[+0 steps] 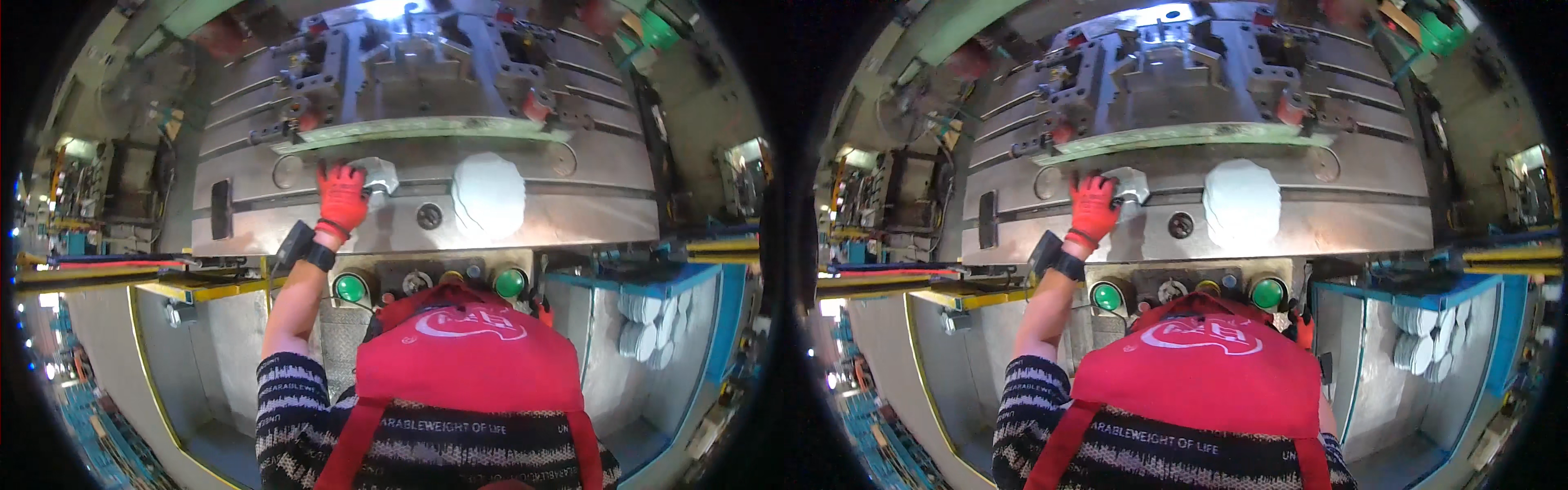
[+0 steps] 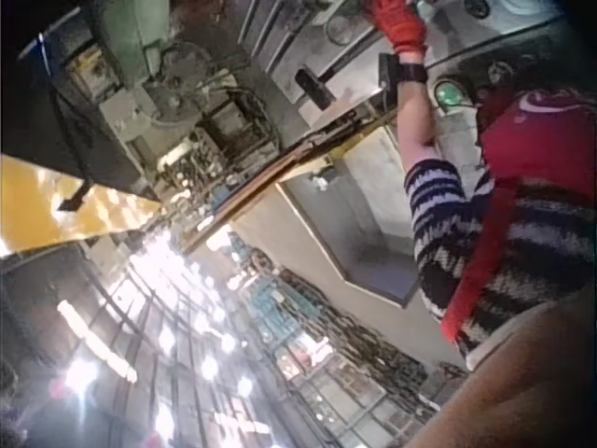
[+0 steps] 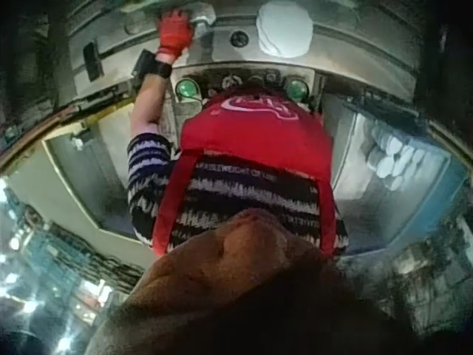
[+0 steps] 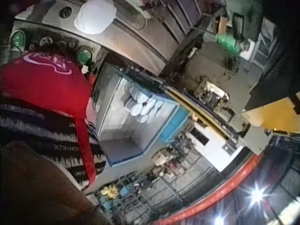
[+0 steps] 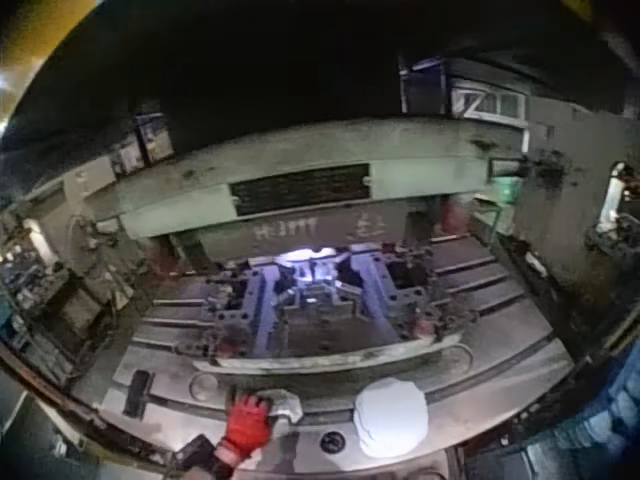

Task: Operating a hydraulic metal press to shape flat metal pieces into formed parts.

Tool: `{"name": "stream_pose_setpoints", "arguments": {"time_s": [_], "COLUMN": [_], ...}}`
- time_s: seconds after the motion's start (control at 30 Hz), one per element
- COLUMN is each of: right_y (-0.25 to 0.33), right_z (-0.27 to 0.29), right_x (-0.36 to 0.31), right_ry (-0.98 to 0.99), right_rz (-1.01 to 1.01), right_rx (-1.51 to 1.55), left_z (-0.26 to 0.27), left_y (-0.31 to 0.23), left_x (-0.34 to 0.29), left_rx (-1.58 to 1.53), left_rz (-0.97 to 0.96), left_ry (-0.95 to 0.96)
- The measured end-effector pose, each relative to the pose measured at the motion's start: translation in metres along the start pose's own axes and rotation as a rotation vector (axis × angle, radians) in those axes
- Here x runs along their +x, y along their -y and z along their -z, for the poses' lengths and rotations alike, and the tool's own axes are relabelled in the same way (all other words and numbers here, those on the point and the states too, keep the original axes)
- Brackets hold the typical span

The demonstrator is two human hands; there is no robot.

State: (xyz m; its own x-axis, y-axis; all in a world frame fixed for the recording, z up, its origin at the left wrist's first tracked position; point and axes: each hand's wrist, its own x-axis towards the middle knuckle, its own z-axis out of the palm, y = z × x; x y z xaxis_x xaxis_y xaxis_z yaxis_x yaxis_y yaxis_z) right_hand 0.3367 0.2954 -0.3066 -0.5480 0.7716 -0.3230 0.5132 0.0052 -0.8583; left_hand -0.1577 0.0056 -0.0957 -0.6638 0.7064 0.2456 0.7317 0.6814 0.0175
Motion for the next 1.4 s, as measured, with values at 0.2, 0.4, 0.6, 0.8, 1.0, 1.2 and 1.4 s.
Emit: {"name": "stream_pose_setpoints", "arguments": {"time_s": [0.2,0.4,0.6,0.8,1.0,1.2,1.4], "right_y": [0.114,0.228,0.297,0.302,0.344,0.374,0.385], "right_z": [0.008,0.015,0.010,0.011,0.008,-0.009,-0.071], "right_x": [-0.040,-0.052,-0.036,-0.018,-0.025,-0.033,0.013], "right_ry": [-0.280,0.103,0.474,0.633,0.611,0.616,0.566], "right_rz": [0.033,-0.045,-0.078,-0.174,-0.142,-0.154,0.391], "right_rx": [0.284,0.636,0.495,0.336,0.412,0.549,0.398], "left_z": [0.025,0.024,-0.011,-0.022,-0.012,0.002,0.024], "left_y": [-0.061,-0.178,-0.233,-0.242,-0.233,-0.204,-0.157], "left_x": [-0.015,-0.032,-0.019,-0.022,-0.006,-0.013,-0.030], "left_rx": [-0.280,-0.604,-0.331,-0.360,-0.506,-0.744,-0.873], "left_rz": [-0.149,-0.422,-0.385,-0.366,-0.312,-0.279,-0.134], "left_ry": [-0.167,0.199,0.380,0.359,0.539,0.422,0.241]}}
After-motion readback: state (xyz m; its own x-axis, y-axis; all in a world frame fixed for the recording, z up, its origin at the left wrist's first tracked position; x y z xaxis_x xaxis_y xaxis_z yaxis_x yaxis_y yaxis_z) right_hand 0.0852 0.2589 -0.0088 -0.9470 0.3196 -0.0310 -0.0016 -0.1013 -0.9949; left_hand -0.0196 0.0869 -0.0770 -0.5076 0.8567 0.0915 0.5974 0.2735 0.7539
